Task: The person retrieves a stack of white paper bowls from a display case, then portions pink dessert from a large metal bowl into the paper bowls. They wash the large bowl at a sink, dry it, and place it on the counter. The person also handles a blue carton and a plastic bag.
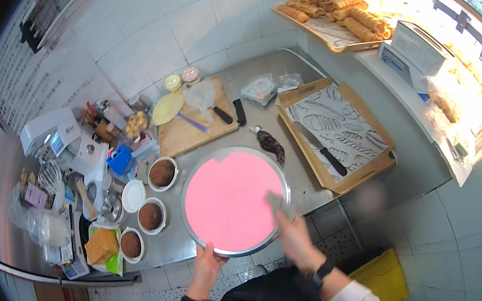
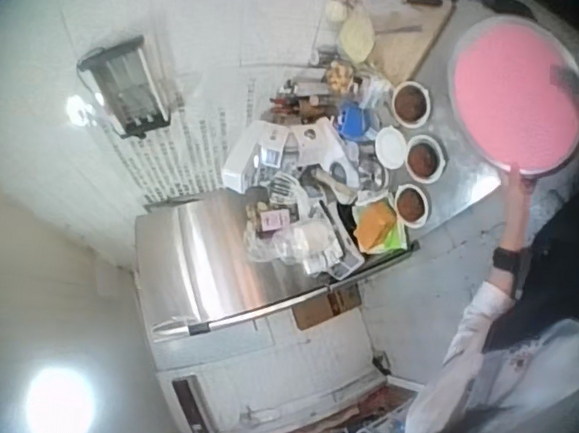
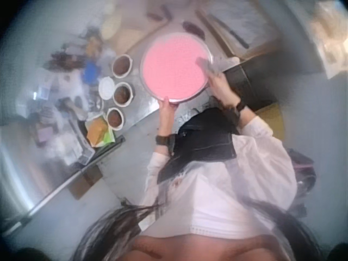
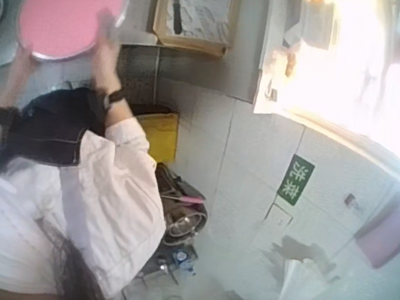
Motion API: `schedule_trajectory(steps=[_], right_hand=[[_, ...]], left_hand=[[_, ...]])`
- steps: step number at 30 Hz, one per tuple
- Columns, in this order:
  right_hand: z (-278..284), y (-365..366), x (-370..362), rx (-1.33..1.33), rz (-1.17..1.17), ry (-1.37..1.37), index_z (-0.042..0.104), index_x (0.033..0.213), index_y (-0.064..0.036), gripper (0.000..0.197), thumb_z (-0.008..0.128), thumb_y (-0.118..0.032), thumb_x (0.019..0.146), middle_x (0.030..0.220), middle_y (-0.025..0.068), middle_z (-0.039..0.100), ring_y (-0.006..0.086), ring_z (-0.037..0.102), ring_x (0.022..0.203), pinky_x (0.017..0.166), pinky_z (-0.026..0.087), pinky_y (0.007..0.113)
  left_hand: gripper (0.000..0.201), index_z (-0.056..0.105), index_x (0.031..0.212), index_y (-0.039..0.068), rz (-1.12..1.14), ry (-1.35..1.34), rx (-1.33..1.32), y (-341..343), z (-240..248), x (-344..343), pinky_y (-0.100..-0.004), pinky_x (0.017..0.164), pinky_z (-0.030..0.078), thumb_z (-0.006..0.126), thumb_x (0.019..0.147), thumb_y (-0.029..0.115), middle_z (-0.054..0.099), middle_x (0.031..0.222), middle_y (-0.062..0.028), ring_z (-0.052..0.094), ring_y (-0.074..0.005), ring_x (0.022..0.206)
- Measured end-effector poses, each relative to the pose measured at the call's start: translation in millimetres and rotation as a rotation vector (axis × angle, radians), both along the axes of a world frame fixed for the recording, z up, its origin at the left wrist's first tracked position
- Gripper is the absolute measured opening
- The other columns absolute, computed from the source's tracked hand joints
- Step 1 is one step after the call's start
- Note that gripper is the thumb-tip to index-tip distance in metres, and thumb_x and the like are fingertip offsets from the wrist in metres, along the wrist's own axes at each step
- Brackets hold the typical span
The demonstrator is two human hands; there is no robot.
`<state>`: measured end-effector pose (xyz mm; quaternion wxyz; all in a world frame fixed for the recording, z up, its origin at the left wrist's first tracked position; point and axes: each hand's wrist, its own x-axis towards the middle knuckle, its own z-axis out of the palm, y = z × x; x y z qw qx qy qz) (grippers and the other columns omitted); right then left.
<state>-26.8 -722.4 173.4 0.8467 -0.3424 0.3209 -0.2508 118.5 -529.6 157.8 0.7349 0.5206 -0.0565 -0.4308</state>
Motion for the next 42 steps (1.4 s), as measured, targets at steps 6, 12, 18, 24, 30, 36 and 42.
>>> schedule_trajectory(steps=[6, 12, 18, 24, 30, 36, 42], right_hand=[[0.6, 95.7, 25.2, 0.368, -0.056, -0.142, 0.035, 0.138, -0.009, 0.042, 0.041, -0.004, 0.097, 0.131, 0.0085, 0.047, 0.0204, 0.048, 0.118, 0.098, 0.042, 0.036], [-10.7, 40.3, 42.0, 0.294, 0.264, -0.119, 0.044, 0.124, -0.0025, 0.031, 0.051, -0.004, 0.093, 0.125, 0.0114, 0.052, 0.0195, 0.054, 0.111, 0.093, 0.045, 0.034], [-59.3, -53.6, -26.7, -0.904, -0.308, 0.367, 0.048, 0.109, -0.0014, 0.034, 0.053, 0.008, 0.076, 0.106, 0.0098, 0.054, 0.0204, 0.053, 0.103, 0.092, 0.042, 0.03], [-98.5, -93.6, 32.0, -1.556, 0.102, 0.884, 0.032, 0.136, 0.0085, 0.069, 0.064, -0.018, 0.081, 0.134, 0.0262, 0.042, 0.0461, 0.034, 0.127, 0.108, 0.023, 0.051], [-97.0, -54.9, 10.6, -1.604, 0.234, 0.54, 0.051, 0.126, 0.0007, 0.042, 0.054, -0.001, 0.084, 0.123, 0.0236, 0.053, 0.0421, 0.045, 0.119, 0.103, 0.034, 0.047], [-60.9, 9.8, -16.3, -0.934, 0.574, 0.294, 0.055, 0.121, -0.0007, 0.045, 0.059, 0.006, 0.077, 0.117, 0.0191, 0.06, 0.0307, 0.056, 0.112, 0.097, 0.042, 0.035], [4.2, 43.5, 5.4, -1.207, 0.532, 0.112, 0.024, 0.144, 0.0028, 0.082, 0.059, 0.011, 0.071, 0.144, 0.0266, 0.033, 0.0383, 0.036, 0.133, 0.105, 0.035, 0.039]], left_hand=[[0.039, 0.025, 0.131, 0.006, 0.067, 0.04, 0.116, -30.9, -11.0, -61.1, -0.0356, 0.094, 0.043, 0.04, 0.102, 0.026, 0.046, 0.124, -0.0117, 0.048, -0.02, 0.112], [0.036, 0.03, 0.131, 0.008, 0.036, 0.088, 0.015, -79.7, -8.0, -16.3, -0.039, 0.101, 0.04, 0.042, 0.101, 0.022, 0.044, 0.131, -0.0112, 0.047, -0.0232, 0.118], [0.035, 0.03, 0.127, 0.01, 0.112, 0.166, -0.13, -118.6, -29.0, -2.7, -0.0454, 0.107, 0.035, 0.049, 0.099, 0.02, 0.044, 0.128, -0.0067, 0.046, -0.0204, 0.117], [0.044, 0.033, 0.128, 0.018, 0.183, -0.032, -0.068, -134.7, -32.3, 8.4, -0.0409, 0.095, 0.034, 0.055, 0.095, 0.037, 0.04, 0.127, 0.0016, 0.039, -0.0138, 0.111], [0.094, -0.008, 0.15, 0.02, -0.338, 0.361, 0.203, -95.8, -42.2, -43.2, -0.0588, 0.11, 0.003, 0.044, 0.087, 0.067, -0.006, 0.158, -0.008, -0.009, -0.0281, 0.144], [0.049, 0.052, 0.109, 0.016, -0.379, 0.521, 0.02, -85.5, -63.7, -47.6, -0.0403, 0.089, 0.038, 0.048, 0.09, 0.061, 0.052, 0.107, -0.0025, 0.048, -0.0184, 0.104], [0.037, 0.059, 0.092, 0.015, -0.128, 0.521, -0.021, -75.4, -22.2, -37.5, -0.0217, 0.053, 0.038, 0.05, 0.094, 0.05, 0.056, 0.074, 0.0041, 0.052, -0.0078, 0.065]])
